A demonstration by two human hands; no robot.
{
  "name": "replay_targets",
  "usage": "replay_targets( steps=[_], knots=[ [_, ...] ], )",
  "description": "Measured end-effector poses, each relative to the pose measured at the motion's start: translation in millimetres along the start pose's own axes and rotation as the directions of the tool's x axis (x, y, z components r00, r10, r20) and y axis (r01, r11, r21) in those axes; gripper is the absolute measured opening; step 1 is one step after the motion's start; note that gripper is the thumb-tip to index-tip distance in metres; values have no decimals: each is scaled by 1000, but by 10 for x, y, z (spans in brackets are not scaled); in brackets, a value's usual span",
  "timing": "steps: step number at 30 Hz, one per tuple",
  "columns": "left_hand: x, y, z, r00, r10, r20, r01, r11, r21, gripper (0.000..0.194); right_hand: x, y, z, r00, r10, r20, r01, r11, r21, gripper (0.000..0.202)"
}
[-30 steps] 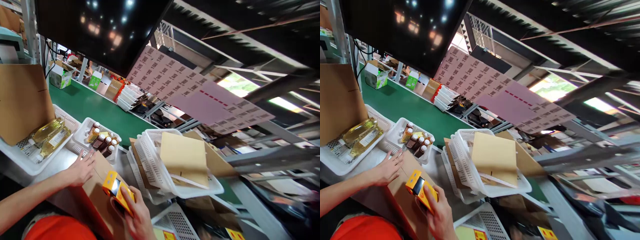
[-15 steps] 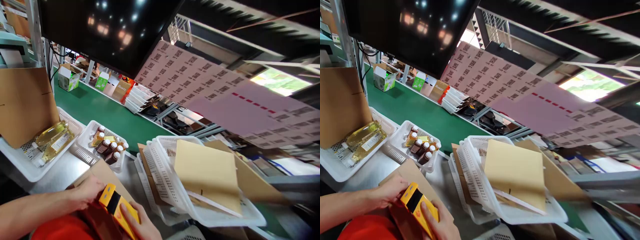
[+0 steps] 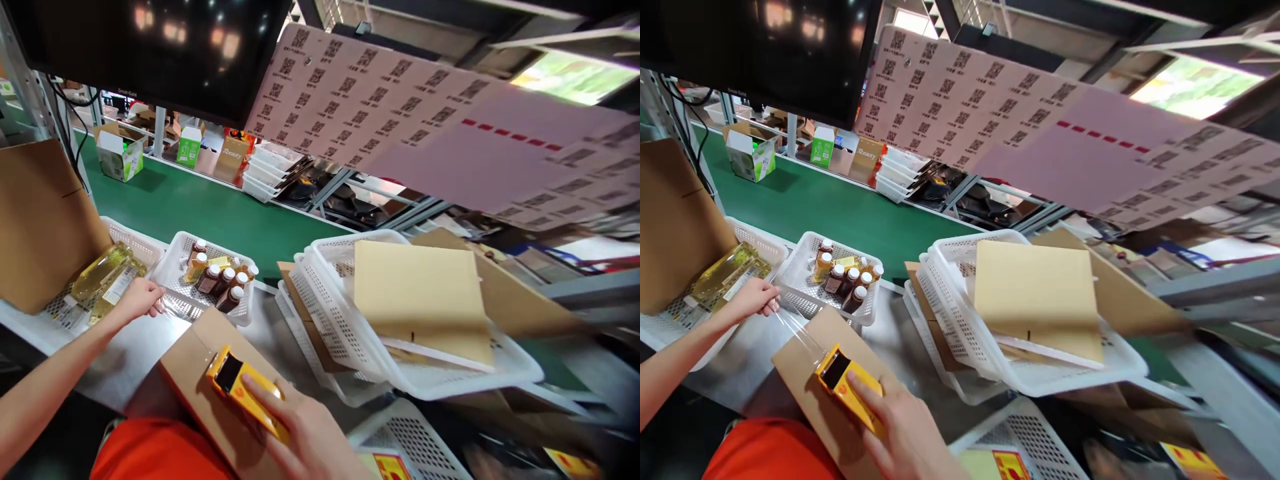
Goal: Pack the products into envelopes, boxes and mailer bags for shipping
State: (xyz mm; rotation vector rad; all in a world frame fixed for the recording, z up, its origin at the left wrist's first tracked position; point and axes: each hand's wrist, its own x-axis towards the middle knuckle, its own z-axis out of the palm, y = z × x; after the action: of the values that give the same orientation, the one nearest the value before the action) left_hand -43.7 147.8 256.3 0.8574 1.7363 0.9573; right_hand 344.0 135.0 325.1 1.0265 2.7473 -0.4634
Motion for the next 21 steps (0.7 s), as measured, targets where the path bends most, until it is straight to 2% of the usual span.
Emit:
replay_targets(
  steps=[4, 8, 13, 18, 21],
  knots=[
    [82, 3, 66, 999, 34, -37, -31, 996, 81, 33, 150, -98, -15, 999, 36, -4, -36, 996, -85, 67],
    [157, -24, 72, 996, 50, -73, -43, 995, 94, 33, 160, -116, -3, 998, 9, -63, -15, 994, -107, 65],
    [203, -254, 103, 998, 24, -65, -20, 998, 64, 33, 158, -147, -32, 996, 28, -88, -32, 998, -48, 70],
    [210, -662, 423, 1000, -24, -2, 24, 999, -46, 43, 213, -237, -159, 988, 134, 78, -134, 991, -11, 73],
    [162, -846, 675, 999, -41, 9, 42, 996, -74, 52, 219, -264, -195, 985, 147, 90, -148, 989, 7, 73]
  ],
)
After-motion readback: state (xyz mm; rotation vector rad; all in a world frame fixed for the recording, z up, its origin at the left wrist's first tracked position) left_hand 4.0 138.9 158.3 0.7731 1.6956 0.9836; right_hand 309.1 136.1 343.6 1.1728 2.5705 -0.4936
